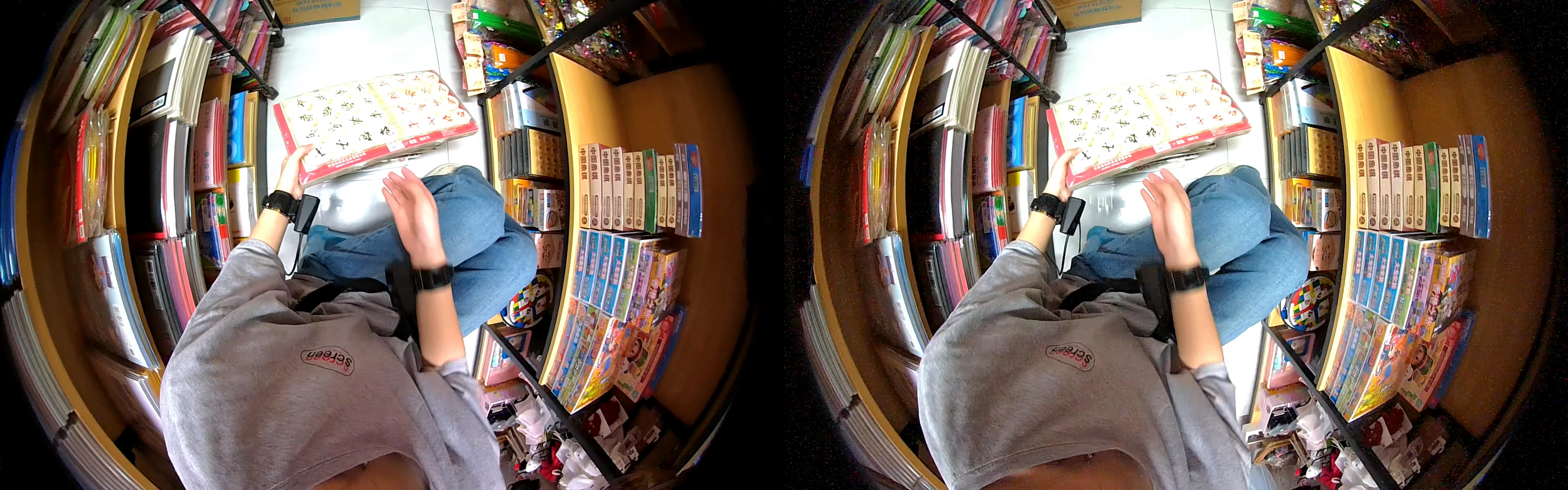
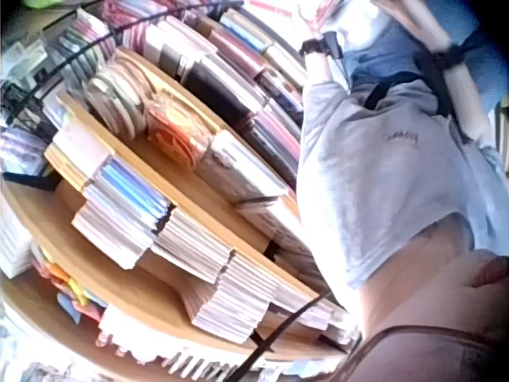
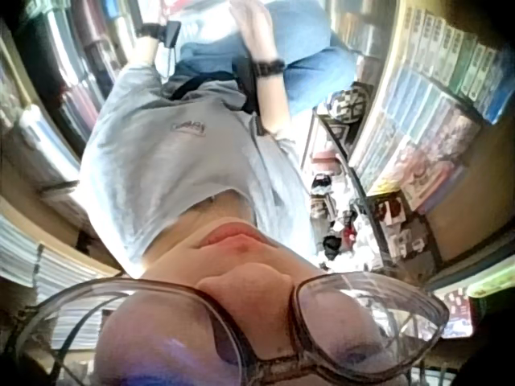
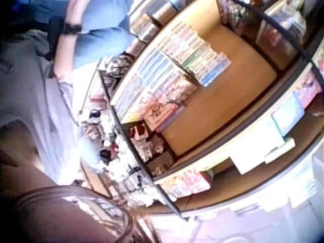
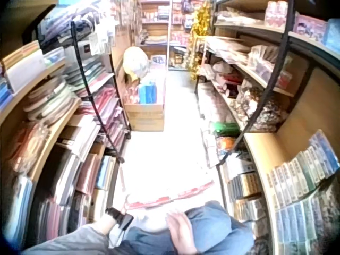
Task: The person picks up several board games and boxed sets from the floor and places them onto a storage rack by hand.
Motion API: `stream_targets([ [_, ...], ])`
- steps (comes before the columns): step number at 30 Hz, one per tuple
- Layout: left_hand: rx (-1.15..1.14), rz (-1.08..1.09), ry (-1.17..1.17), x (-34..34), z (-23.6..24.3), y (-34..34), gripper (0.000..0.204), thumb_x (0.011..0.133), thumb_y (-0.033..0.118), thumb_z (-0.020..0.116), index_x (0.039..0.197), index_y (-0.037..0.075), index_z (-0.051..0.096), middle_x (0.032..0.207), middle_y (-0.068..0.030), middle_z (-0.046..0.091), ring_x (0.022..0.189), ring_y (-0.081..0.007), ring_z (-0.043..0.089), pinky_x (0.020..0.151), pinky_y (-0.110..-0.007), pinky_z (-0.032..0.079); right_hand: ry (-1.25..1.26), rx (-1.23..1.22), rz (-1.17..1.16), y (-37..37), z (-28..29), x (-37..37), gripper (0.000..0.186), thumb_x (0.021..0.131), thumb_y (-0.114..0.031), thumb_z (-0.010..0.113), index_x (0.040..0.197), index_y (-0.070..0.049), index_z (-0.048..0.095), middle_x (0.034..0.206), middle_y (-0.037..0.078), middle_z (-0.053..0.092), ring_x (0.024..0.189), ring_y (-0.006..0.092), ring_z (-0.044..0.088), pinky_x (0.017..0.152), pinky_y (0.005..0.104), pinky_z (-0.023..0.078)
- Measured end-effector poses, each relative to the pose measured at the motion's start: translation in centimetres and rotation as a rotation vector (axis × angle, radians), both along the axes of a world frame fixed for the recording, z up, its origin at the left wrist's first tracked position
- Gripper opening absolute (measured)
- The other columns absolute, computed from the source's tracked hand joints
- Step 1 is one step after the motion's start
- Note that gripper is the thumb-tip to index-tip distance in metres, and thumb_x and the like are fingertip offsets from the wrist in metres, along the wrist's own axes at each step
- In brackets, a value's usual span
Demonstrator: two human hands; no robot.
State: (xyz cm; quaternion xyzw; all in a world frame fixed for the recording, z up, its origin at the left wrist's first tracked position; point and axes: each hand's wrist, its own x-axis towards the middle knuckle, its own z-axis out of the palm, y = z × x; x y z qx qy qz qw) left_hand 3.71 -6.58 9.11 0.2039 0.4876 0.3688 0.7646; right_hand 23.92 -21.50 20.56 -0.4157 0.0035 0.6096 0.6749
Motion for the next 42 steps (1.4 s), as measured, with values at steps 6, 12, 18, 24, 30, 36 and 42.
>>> stream_targets([
  [6,-0.031,0.035,-0.073,1.0,0.5,-1.7,0.045,0.078,0.016,0.060,0.118,-0.001,0.046,0.108,-0.0133,0.058,0.094,-0.0225,0.060,0.079,-0.034,0.051,-0.222,-0.264,-0.034,6.8,-8.5,-1.7,0.043,0.076,-0.027,0.068,0.104,-0.002,0.048,0.104,0.010,0.049,0.089,0.0180,0.048,0.081,0.0326,0.041],
  [12,0.030,0.004,0.016,1.5,1.9,-3.0,0.048,0.080,0.022,0.060,0.120,0.002,0.045,0.112,-0.0101,0.057,0.099,-0.0197,0.058,0.083,-0.033,0.049,0.034,-0.368,-0.052,8.3,-8.6,-1.3,0.037,0.076,-0.023,0.069,0.102,-0.004,0.051,0.103,0.008,0.054,0.093,0.0188,0.053,0.067,0.0323,0.041],
  [18,0.157,0.027,0.019,1.8,4.1,-3.1,0.044,0.081,0.013,0.059,0.122,0.003,0.044,0.114,-0.0102,0.056,0.101,-0.0201,0.057,0.083,-0.033,0.049,-0.013,-0.287,-0.089,8.9,-10.3,-2.2,0.031,0.077,-0.015,0.067,0.102,-0.003,0.052,0.093,0.006,0.060,0.079,0.0171,0.057,0.056,0.0313,0.042],
  [24,0.320,0.071,0.046,0.2,6.8,-3.1,0.044,0.079,0.007,0.059,0.120,0.002,0.044,0.114,-0.0117,0.056,0.101,-0.0188,0.056,0.084,-0.031,0.047,0.121,0.049,-0.130,8.8,-7.3,-3.6,0.029,0.081,-0.007,0.061,0.108,-0.003,0.050,0.107,0.009,0.056,0.096,0.0198,0.055,0.079,0.0355,0.047],
  [30,0.439,0.105,0.120,-0.7,9.3,-3.7,0.050,0.077,0.003,0.061,0.122,-0.001,0.040,0.113,-0.0133,0.054,0.102,-0.0191,0.055,0.087,-0.030,0.045,0.137,0.275,-0.079,7.9,-5.3,-3.3,0.034,0.083,0.000,0.054,0.115,-0.006,0.045,0.112,0.010,0.053,0.101,0.0205,0.054,0.082,0.0353,0.048],
  [36,0.437,0.053,0.003,0.0,9.8,-4.6,0.051,0.078,0.004,0.061,0.123,-0.001,0.039,0.113,-0.0130,0.054,0.101,-0.0189,0.055,0.087,-0.031,0.045,0.081,0.392,-0.102,6.4,-4.1,-2.1,0.047,0.084,0.006,0.048,0.126,-0.007,0.032,0.118,0.014,0.048,0.104,0.0223,0.053,0.085,0.0357,0.048],
  [42,0.480,0.027,-0.024,0.9,9.2,-4.9,0.053,0.078,0.007,0.063,0.124,-0.001,0.037,0.115,-0.0130,0.053,0.103,-0.0184,0.054,0.088,-0.030,0.045,0.079,0.428,-0.133,5.3,-3.7,-1.1,0.050,0.084,0.006,0.046,0.129,-0.007,0.028,0.122,0.015,0.045,0.109,0.0239,0.049,0.087,0.0386,0.047],
])
